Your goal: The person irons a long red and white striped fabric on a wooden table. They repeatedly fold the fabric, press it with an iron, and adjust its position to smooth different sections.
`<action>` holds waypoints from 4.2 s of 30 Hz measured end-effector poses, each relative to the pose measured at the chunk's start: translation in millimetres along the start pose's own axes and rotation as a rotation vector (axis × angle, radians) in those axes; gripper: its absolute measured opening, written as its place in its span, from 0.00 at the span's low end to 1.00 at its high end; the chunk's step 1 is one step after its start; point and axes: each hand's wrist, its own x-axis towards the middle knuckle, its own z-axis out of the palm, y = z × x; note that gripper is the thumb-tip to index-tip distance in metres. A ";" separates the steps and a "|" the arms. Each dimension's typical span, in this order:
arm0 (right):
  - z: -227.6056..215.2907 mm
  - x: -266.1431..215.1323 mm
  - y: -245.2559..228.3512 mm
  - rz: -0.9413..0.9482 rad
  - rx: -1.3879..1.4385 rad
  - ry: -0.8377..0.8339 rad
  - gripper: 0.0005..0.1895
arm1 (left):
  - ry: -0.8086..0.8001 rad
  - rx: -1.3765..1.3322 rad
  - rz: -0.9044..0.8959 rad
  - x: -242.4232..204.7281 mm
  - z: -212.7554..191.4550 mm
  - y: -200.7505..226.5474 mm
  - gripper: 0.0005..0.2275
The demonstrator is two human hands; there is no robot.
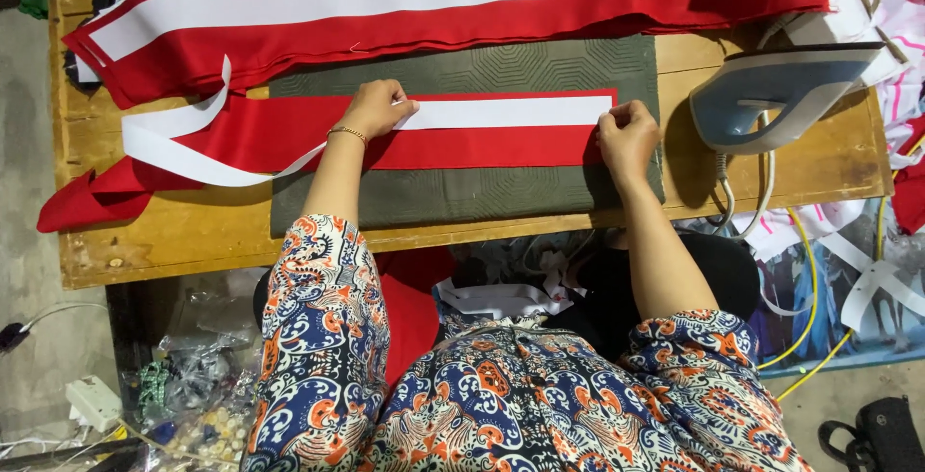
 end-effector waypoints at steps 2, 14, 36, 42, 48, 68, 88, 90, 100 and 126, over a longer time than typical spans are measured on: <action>-0.7 -1.9 -4.1 0.001 0.005 0.004 0.05 | 0.003 -0.006 -0.001 -2.8 -3.5 4.9 0.11; 2.8 -3.6 -6.3 -0.029 -0.005 -0.007 0.06 | 0.494 0.543 0.368 0.7 80.0 18.4 0.03; 6.9 -2.5 8.8 -0.079 0.006 0.023 0.06 | 0.556 0.198 -0.103 -72.3 125.5 78.5 0.27; 4.2 -2.8 5.2 -0.075 0.021 0.012 0.06 | 0.571 0.201 -0.008 -66.6 130.3 73.8 0.26; 3.9 -7.4 2.7 -0.124 -0.095 0.035 0.05 | 0.525 0.205 -0.012 -75.1 121.3 83.2 0.24; -7.7 -41.7 -36.0 -0.325 -0.993 -0.120 0.19 | 0.598 0.295 0.078 -73.4 123.2 80.1 0.21; -9.4 -39.4 -29.5 -0.206 -0.927 -0.256 0.23 | 0.255 0.286 0.021 -106.6 96.5 106.4 0.27; -9.1 -37.6 -28.3 -0.216 -0.929 -0.264 0.23 | 0.251 0.291 0.015 -106.7 94.6 107.2 0.27; -9.0 -40.3 -29.4 -0.203 -0.924 -0.233 0.23 | 0.212 0.292 0.025 -108.4 90.0 110.0 0.27; -18.4 -33.4 -36.4 -0.050 -0.853 -0.295 0.24 | 0.135 0.302 -0.065 -109.6 86.0 121.5 0.27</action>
